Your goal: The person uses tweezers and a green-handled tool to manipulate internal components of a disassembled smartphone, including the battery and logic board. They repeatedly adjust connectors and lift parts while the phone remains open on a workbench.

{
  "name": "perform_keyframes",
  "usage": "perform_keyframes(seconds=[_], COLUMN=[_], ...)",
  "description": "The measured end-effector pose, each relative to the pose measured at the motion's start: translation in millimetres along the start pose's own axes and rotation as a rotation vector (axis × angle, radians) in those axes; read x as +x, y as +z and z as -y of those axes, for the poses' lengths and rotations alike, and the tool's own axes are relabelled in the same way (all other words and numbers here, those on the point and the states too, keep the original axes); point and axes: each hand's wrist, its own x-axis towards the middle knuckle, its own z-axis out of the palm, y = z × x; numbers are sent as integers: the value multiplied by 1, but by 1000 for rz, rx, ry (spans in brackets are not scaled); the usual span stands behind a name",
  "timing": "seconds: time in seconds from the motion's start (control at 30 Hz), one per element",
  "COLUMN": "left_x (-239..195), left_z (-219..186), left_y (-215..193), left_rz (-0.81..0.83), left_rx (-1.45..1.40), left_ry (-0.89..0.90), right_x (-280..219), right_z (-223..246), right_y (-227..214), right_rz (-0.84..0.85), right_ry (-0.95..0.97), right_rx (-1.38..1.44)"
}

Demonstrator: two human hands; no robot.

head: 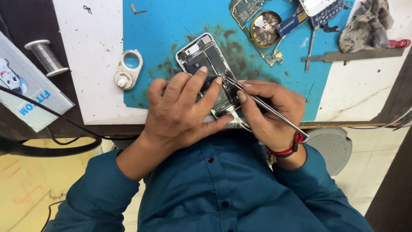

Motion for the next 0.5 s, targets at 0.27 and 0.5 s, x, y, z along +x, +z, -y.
perform_keyframes(seconds=[0.27,0.5], left_x=[43,72], left_z=[33,44], left_y=[-34,-42], left_rz=[297,418], left_rx=[-214,-130], left_ry=[105,209], right_x=[-10,-8], right_z=[-5,8], right_y=[1,-2], right_rz=[-119,-54], right_ry=[-71,-91], right_rx=[-101,-267])
